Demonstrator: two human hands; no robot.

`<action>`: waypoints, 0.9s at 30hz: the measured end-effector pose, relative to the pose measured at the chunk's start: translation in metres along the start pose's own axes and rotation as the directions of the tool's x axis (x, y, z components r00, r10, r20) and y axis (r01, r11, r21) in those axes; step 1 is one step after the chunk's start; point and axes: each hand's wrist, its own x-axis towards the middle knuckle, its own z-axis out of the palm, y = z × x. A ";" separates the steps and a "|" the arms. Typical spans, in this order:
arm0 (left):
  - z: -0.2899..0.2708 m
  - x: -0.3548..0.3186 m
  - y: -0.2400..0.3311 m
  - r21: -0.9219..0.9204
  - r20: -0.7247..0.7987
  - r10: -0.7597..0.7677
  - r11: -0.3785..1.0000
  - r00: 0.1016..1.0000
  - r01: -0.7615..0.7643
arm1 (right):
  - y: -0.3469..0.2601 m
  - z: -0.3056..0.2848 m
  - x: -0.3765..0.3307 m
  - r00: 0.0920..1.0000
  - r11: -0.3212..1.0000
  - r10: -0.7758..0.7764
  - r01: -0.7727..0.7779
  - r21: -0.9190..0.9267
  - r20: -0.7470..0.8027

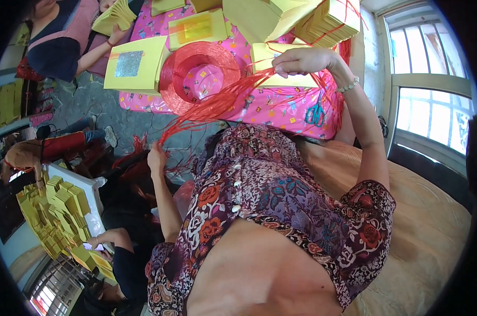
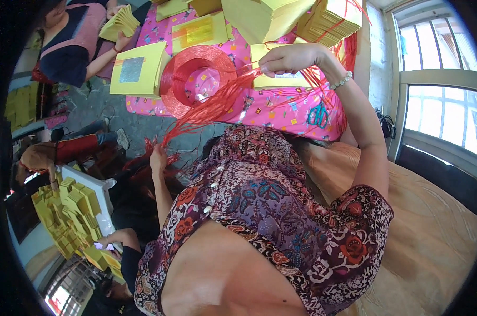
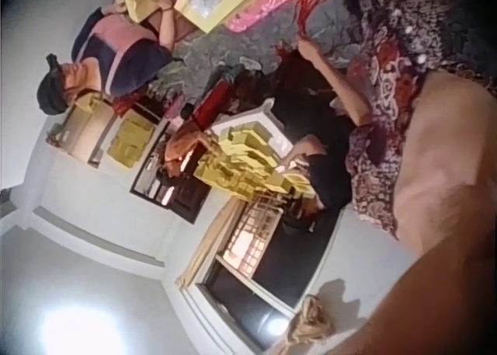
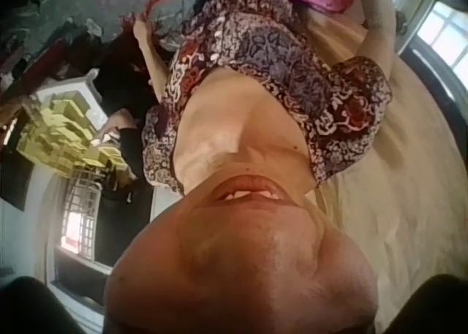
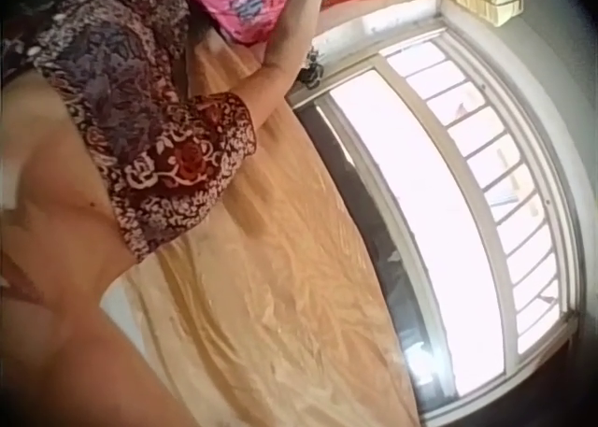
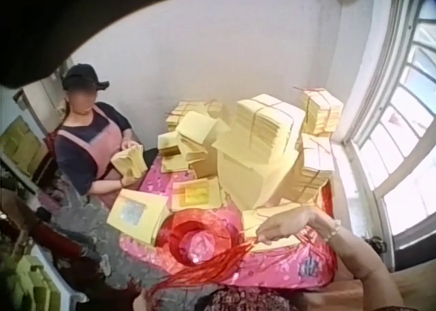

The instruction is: Bundling stacks of yellow paper using red plastic strips.

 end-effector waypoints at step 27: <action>-0.177 0.011 0.223 -0.395 -0.129 0.586 0.709 0.800 -0.584 | -0.089 -0.027 0.013 0.998 0.991 -0.063 0.065 -0.119 0.025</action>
